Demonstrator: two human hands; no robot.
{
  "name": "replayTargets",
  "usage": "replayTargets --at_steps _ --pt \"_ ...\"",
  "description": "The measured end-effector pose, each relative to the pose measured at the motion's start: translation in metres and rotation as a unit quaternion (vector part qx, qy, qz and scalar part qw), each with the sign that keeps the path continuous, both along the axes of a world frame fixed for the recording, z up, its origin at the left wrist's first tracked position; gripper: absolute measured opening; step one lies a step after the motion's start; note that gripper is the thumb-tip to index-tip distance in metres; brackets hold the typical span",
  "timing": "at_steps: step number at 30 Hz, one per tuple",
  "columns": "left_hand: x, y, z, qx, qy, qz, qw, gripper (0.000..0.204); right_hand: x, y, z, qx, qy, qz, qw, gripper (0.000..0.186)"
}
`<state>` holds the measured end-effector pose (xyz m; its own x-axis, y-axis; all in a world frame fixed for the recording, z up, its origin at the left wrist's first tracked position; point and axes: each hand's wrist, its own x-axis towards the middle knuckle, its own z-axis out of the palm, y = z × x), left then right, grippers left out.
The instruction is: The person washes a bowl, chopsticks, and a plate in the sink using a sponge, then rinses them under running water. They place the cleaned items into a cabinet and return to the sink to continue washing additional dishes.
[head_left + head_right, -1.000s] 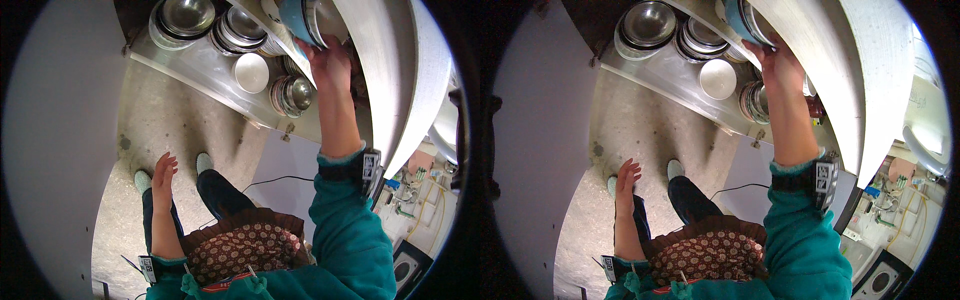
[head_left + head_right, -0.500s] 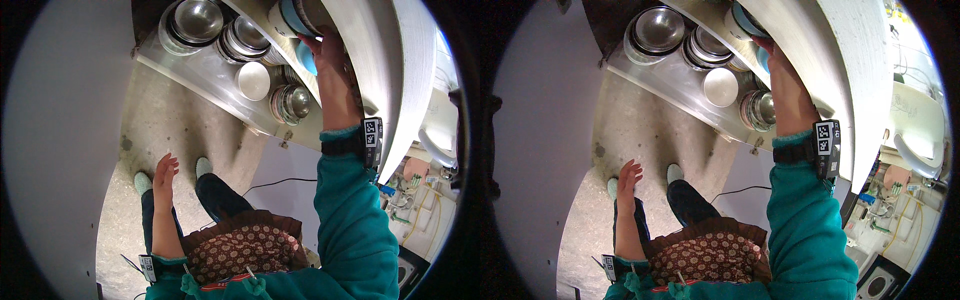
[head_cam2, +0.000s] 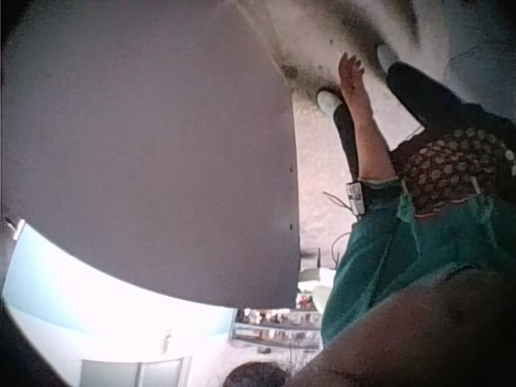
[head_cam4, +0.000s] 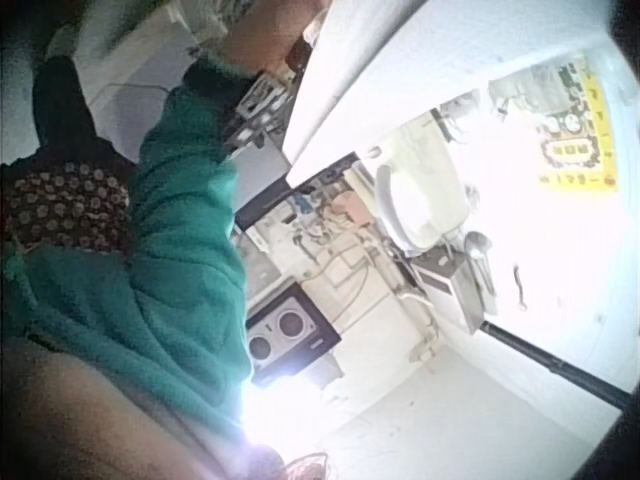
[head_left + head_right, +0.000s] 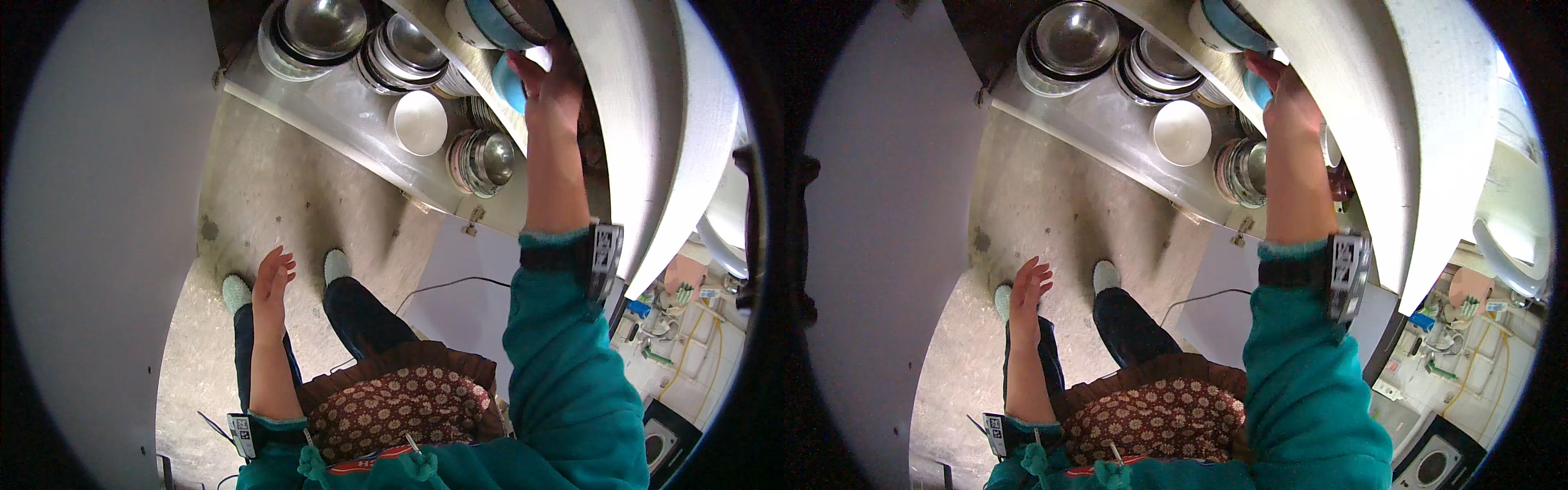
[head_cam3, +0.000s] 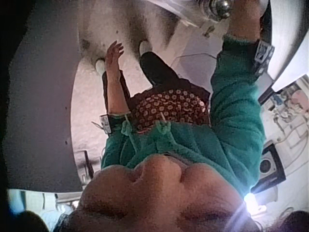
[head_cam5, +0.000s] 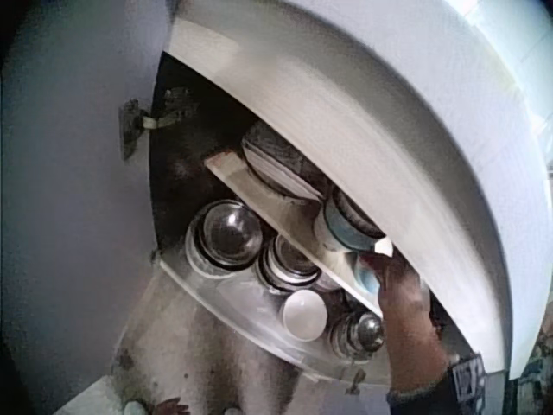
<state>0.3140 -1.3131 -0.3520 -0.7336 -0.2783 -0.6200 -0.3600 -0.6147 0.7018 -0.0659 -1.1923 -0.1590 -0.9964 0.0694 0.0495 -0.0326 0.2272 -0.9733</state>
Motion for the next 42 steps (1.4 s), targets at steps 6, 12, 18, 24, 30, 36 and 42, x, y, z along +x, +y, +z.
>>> replayTargets --at_steps 6,12,18,24,30,36,42 --pt "0.003 0.003 -0.003 -0.012 -0.015 -0.006 1.0 0.035 0.089 0.049 -0.093 0.012 -0.038 0.046 0.998 0.026" --pt "0.006 0.005 -0.005 -0.002 -0.043 -0.009 0.999 0.036 0.112 0.107 -0.256 -0.023 -0.408 -0.128 0.904 0.032" --pt "0.016 0.008 -0.007 0.0 -0.063 0.0 0.998 0.038 0.079 0.113 -0.312 -0.146 -0.38 -0.167 0.898 0.035" --pt "0.02 0.016 -0.012 0.018 -0.078 -0.011 0.997 0.038 0.057 0.146 -0.341 -0.2 -0.372 -0.162 0.892 0.027" --pt "0.018 0.02 -0.014 0.012 -0.081 -0.019 0.996 0.037 0.073 0.179 -0.336 0.016 -0.297 -0.118 0.947 0.021" --pt "0.016 0.024 -0.011 0.004 -0.074 -0.034 0.997 0.036 0.124 0.157 -0.257 -0.197 -0.349 -0.075 0.913 0.024" --pt "0.016 0.026 -0.008 0.001 -0.068 -0.038 0.997 0.036 0.156 0.132 -0.209 -0.316 -0.407 -0.013 0.857 0.036"
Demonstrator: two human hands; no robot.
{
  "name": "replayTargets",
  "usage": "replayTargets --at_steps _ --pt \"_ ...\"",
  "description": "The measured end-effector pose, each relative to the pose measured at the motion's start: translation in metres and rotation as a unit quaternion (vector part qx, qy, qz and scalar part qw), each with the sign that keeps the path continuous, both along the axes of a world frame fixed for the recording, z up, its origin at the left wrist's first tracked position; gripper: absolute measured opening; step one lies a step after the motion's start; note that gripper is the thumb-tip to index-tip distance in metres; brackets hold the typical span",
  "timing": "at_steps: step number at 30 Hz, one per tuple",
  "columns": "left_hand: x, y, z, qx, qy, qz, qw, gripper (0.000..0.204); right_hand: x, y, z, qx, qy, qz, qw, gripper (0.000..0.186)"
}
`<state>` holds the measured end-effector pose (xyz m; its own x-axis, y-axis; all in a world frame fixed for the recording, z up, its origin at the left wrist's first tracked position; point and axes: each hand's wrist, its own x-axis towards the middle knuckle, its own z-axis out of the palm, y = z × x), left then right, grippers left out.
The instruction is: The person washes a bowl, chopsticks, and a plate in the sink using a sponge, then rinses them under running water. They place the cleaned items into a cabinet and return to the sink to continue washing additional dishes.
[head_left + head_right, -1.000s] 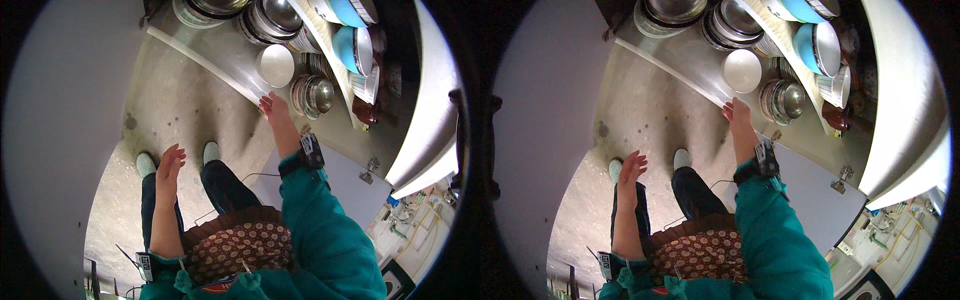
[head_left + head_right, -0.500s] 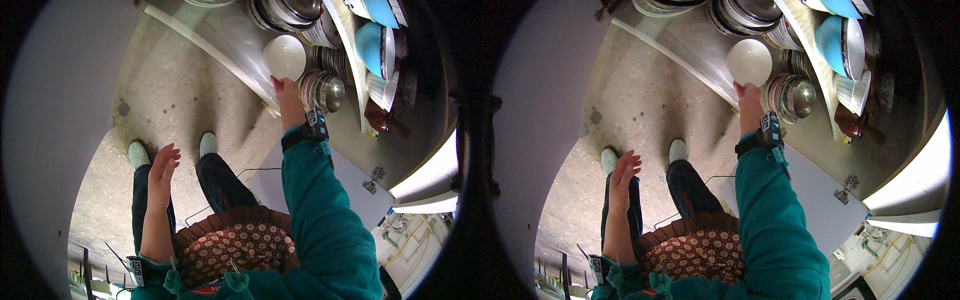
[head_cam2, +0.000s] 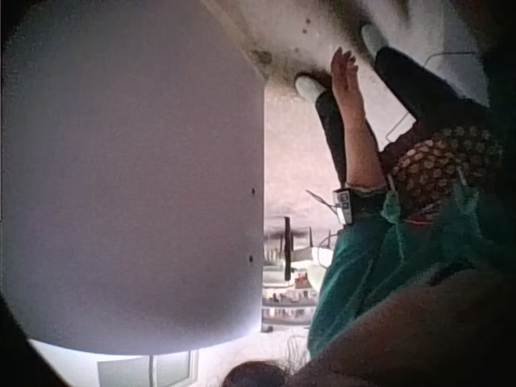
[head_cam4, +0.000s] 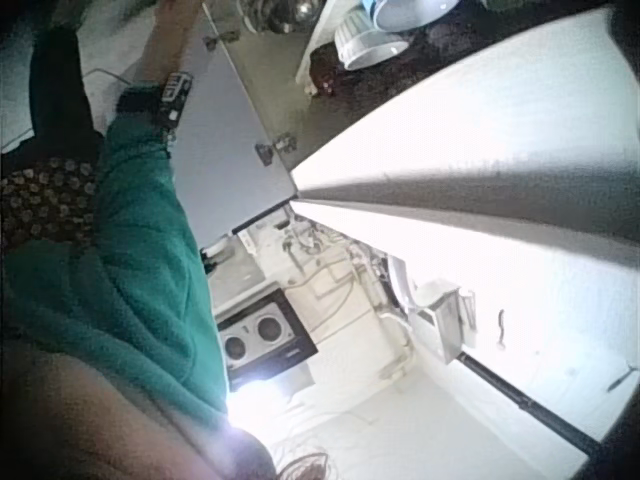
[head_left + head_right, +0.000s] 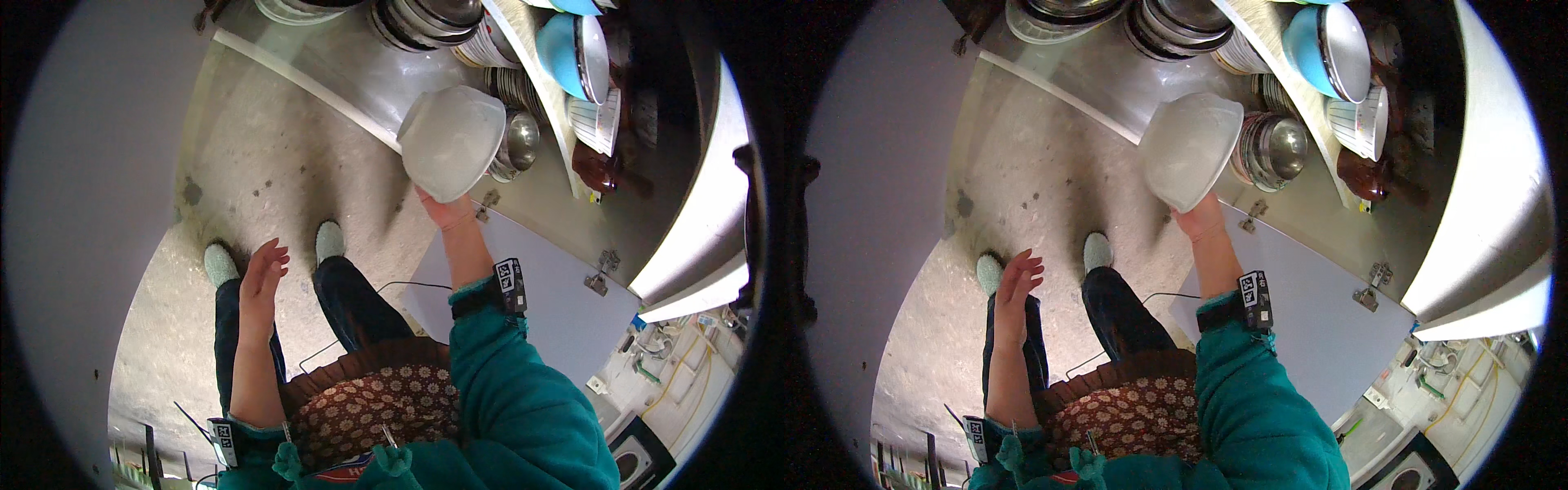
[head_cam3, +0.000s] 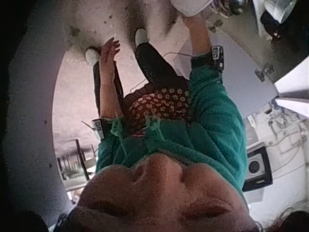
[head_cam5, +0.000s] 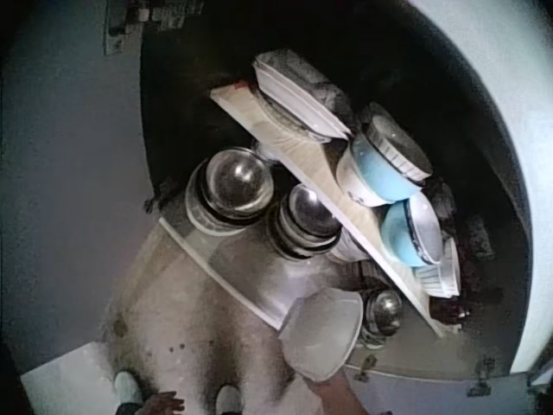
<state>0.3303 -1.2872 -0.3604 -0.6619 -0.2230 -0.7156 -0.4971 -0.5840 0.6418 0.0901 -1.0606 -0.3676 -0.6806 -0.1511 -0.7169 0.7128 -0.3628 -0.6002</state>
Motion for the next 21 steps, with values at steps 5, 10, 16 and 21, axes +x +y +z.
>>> replayTargets --at_steps 5,10,16,21 --pt "0.001 -0.001 0.006 -0.016 0.008 -0.005 1.0 0.035 0.006 -0.02 0.022 0.12 0.049 0.096 0.987 0.028" --pt "0.0 0.0 0.011 -0.01 0.0 -0.001 1.0 0.038 0.008 -0.033 0.054 0.355 0.213 0.316 0.854 0.022" --pt "0.007 0.007 0.005 0.041 0.078 0.135 0.987 0.052 0.055 -0.054 0.04 0.226 0.078 0.559 0.794 0.03" --pt "0.025 -0.001 -0.002 0.213 0.039 0.197 0.956 0.063 0.126 -0.071 0.01 0.126 -0.043 0.48 0.867 0.036"
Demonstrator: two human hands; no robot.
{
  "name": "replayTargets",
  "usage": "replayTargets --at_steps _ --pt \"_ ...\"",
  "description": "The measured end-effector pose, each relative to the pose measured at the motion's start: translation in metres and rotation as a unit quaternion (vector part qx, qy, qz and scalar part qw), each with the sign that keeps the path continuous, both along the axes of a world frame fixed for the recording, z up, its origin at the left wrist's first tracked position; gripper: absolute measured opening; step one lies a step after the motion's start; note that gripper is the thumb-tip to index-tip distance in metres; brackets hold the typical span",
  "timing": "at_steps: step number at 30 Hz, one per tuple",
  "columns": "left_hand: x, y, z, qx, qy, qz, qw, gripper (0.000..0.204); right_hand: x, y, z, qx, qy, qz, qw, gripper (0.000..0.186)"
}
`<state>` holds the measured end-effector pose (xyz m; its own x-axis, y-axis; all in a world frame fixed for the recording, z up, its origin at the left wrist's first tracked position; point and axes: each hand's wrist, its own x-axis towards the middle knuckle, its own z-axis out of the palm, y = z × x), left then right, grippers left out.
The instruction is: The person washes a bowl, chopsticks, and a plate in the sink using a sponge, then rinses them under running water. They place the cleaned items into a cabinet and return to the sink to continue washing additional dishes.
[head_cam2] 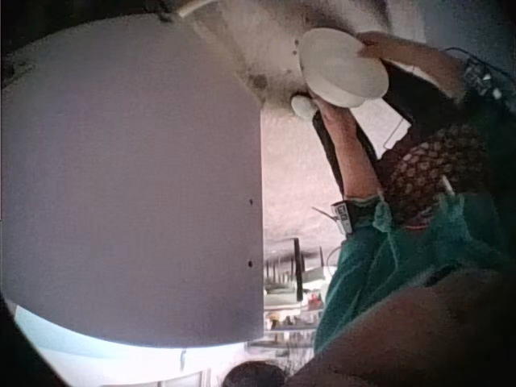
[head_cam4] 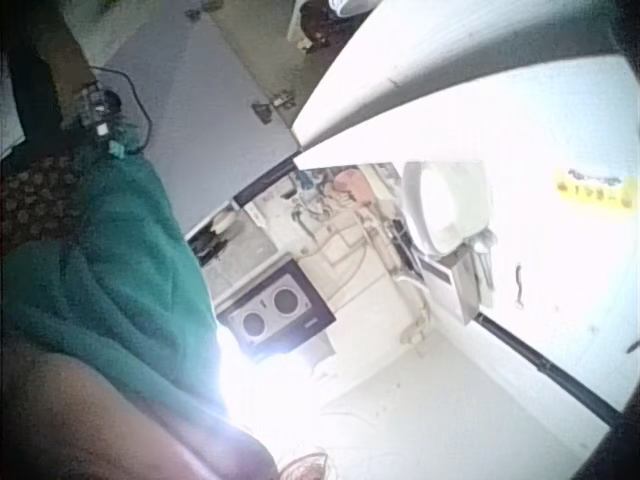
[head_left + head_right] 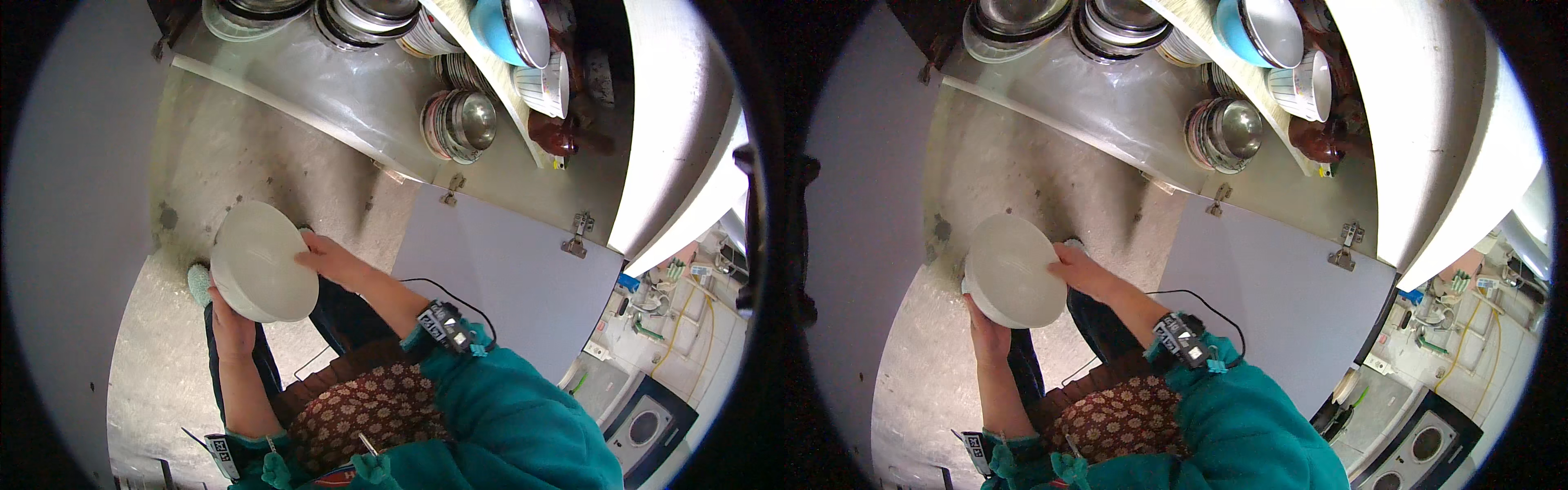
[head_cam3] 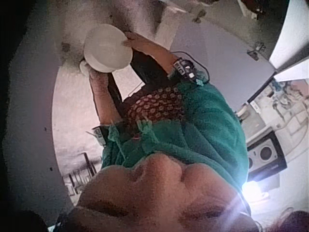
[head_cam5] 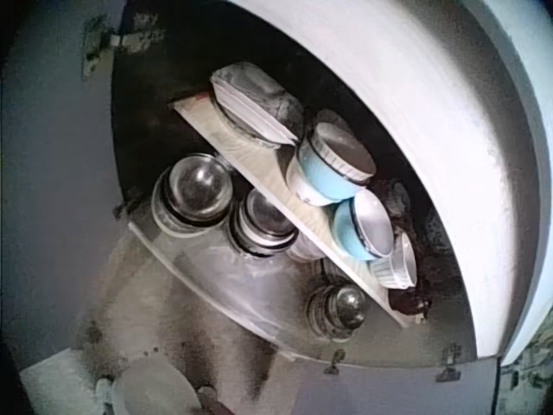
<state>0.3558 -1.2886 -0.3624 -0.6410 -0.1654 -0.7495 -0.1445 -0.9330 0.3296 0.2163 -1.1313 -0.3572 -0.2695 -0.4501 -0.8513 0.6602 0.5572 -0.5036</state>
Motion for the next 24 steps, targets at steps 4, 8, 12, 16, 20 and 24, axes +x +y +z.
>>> replayTargets --at_steps 4,8,12,16,20,24 --pt "0.0 0.0 0.004 -0.16 0.015 -0.106 0.981 0.064 0.038 0.007 -0.026 0.0 -0.01 -0.1 0.995 0.037" --pt "-0.01 -0.002 0.012 -0.159 0.011 -0.171 0.972 0.053 0.04 0.031 -0.042 -0.053 -0.292 -0.324 0.898 0.038" --pt "-0.017 -0.004 0.014 -0.206 -0.019 -0.166 0.964 0.048 0.015 0.055 -0.029 -0.06 -0.134 -0.354 0.924 0.036" --pt "-0.016 -0.005 0.011 -0.211 -0.06 -0.143 0.965 0.045 -0.037 0.069 -0.012 0.108 0.12 -0.264 0.951 0.033" --pt "-0.013 -0.004 0.008 -0.213 -0.065 -0.152 0.963 0.042 -0.096 0.087 0.001 0.2 0.255 -0.352 0.878 0.028" --pt "-0.016 -0.003 0.007 -0.212 -0.068 -0.155 0.962 0.039 -0.182 0.097 0.0 0.079 0.327 -0.494 0.802 0.028"
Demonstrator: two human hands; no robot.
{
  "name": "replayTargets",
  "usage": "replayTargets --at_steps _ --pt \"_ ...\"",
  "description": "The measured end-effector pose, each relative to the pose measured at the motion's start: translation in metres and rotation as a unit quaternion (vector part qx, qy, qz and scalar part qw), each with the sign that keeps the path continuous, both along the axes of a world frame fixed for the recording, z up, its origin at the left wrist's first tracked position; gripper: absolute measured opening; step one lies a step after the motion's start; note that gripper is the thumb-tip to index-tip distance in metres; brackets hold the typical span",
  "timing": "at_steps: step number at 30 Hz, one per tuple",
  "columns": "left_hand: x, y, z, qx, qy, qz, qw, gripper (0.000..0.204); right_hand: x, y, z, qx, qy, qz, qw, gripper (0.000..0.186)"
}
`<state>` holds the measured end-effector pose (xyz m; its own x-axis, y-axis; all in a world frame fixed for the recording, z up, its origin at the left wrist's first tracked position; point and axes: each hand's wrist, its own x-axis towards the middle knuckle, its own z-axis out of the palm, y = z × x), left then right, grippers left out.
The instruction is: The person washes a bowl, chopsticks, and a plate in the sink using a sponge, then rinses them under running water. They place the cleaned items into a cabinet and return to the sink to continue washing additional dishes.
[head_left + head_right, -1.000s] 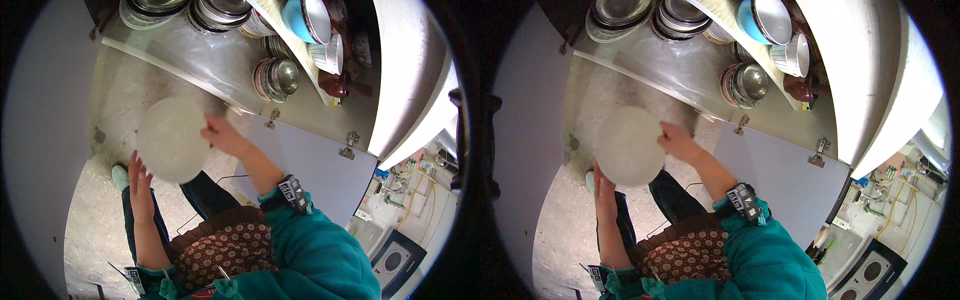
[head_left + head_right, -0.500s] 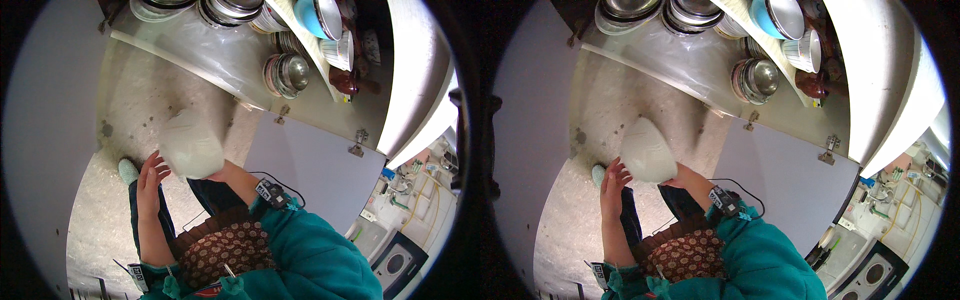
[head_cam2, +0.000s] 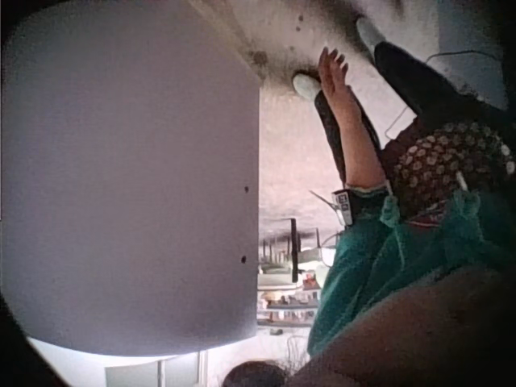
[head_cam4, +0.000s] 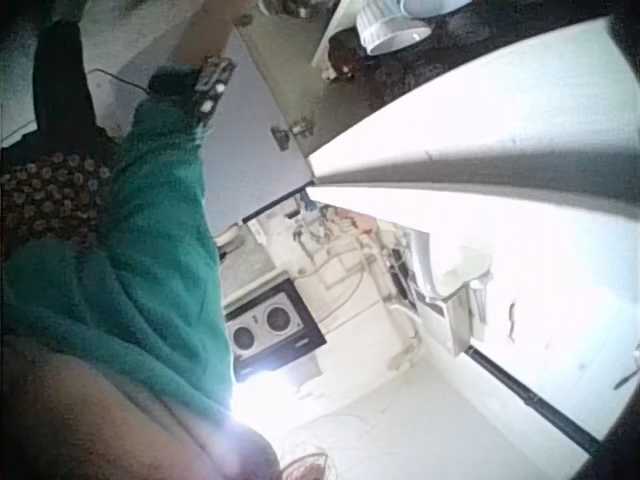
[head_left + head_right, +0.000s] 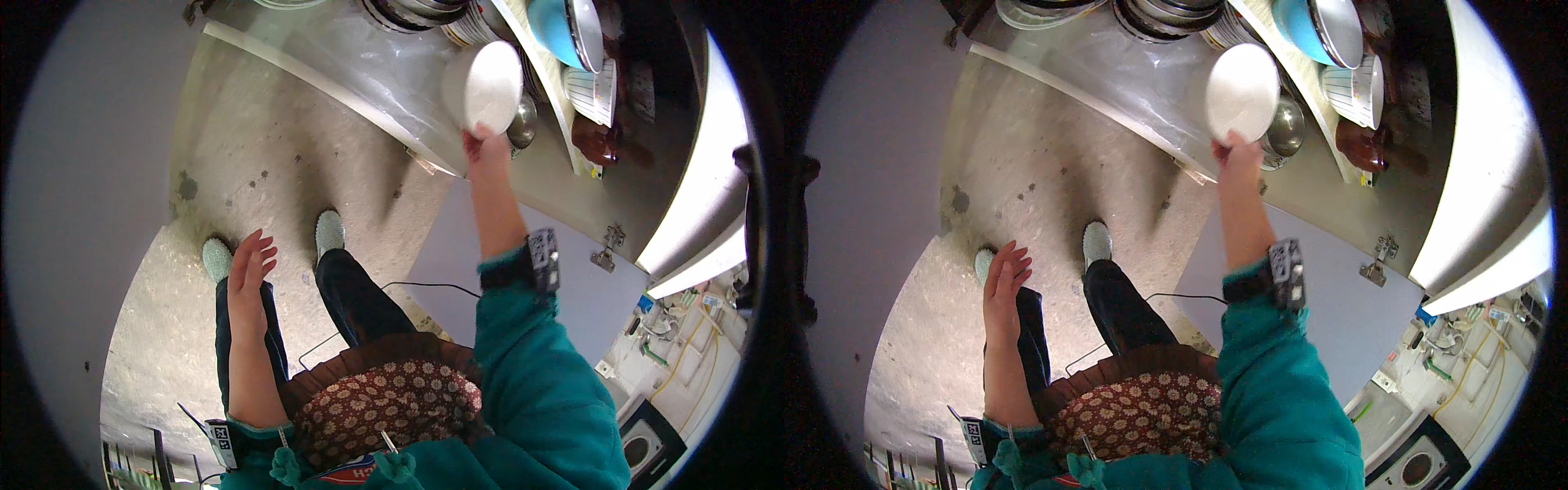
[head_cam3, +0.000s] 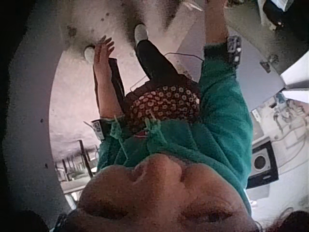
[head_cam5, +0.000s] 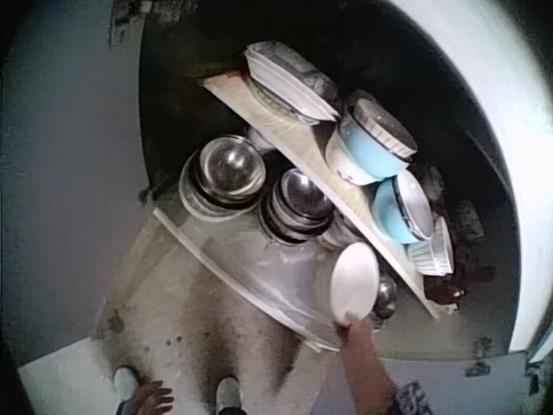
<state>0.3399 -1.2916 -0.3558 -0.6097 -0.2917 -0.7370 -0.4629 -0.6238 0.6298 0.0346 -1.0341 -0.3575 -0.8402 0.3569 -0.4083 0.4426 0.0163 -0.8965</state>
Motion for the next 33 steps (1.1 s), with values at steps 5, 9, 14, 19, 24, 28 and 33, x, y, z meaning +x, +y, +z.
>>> replayTargets --at_steps 5,9,14,19,24,28,33 --pt "-0.006 0.001 -0.002 -0.006 -0.014 -0.015 1.0 0.037 -0.099 -0.007 -0.003 -0.049 0.01 -0.151 0.987 0.026" --pt "-0.012 0.0 -0.005 -0.004 -0.01 -0.017 1.0 0.037 -0.132 -0.015 -0.002 -0.063 0.044 -0.117 0.99 0.025" --pt "-0.021 -0.003 -0.009 -0.007 -0.016 -0.021 1.0 0.037 -0.16 -0.022 -0.01 -0.077 0.09 -0.099 0.988 0.026" --pt "-0.028 -0.005 -0.013 0.001 -0.011 -0.018 1.0 0.038 -0.191 -0.026 -0.02 -0.078 0.105 -0.095 0.987 0.028" --pt "-0.032 -0.006 -0.016 0.007 -0.018 -0.011 1.0 0.039 -0.212 -0.019 -0.026 -0.133 0.122 -0.067 0.981 0.028" --pt "-0.032 -0.006 -0.016 0.007 -0.015 -0.017 1.0 0.039 -0.219 -0.011 -0.026 -0.269 0.113 0.029 0.956 0.029" --pt "-0.032 -0.005 -0.017 0.009 -0.026 -0.012 1.0 0.04 -0.176 -0.047 -0.019 -0.122 0.11 -0.005 0.986 0.029"
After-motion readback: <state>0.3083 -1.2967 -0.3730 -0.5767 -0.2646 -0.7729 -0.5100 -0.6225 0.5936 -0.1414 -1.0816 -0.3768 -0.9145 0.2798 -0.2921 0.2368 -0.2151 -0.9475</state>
